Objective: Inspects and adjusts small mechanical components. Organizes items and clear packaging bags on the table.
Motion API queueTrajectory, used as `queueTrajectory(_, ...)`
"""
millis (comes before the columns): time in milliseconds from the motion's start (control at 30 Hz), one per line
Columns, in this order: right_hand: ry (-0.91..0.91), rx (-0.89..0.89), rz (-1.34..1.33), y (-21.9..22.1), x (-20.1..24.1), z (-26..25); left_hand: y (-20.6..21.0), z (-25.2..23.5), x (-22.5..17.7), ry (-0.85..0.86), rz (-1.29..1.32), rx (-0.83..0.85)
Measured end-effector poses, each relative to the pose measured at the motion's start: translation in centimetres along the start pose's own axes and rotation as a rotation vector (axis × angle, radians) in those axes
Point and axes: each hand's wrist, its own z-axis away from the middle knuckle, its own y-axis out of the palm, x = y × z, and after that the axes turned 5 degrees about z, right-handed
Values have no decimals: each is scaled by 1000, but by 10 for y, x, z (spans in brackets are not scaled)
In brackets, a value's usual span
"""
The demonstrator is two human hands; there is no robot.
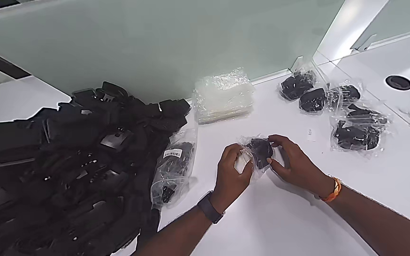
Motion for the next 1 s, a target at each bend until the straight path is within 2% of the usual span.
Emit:
queueTrajectory(367,17,37,22,-1,5,1,-1,0,0,32,27,72)
queueTrajectory(533,-19,63,15,-3,-1,-1,-1,-1,0,-43,17,53)
queueTrajectory(767,-46,78,-217,-2,-8,-4,-1,-1,-1,-89,23,38)
queueTrajectory(900,-94,23,-438,0,-13,-8,-2,-1,1,-81,22,42)
queueTrajectory(1000,-66,6,-500,-2,-11,-8,-2,-1,1,-81,23,54)
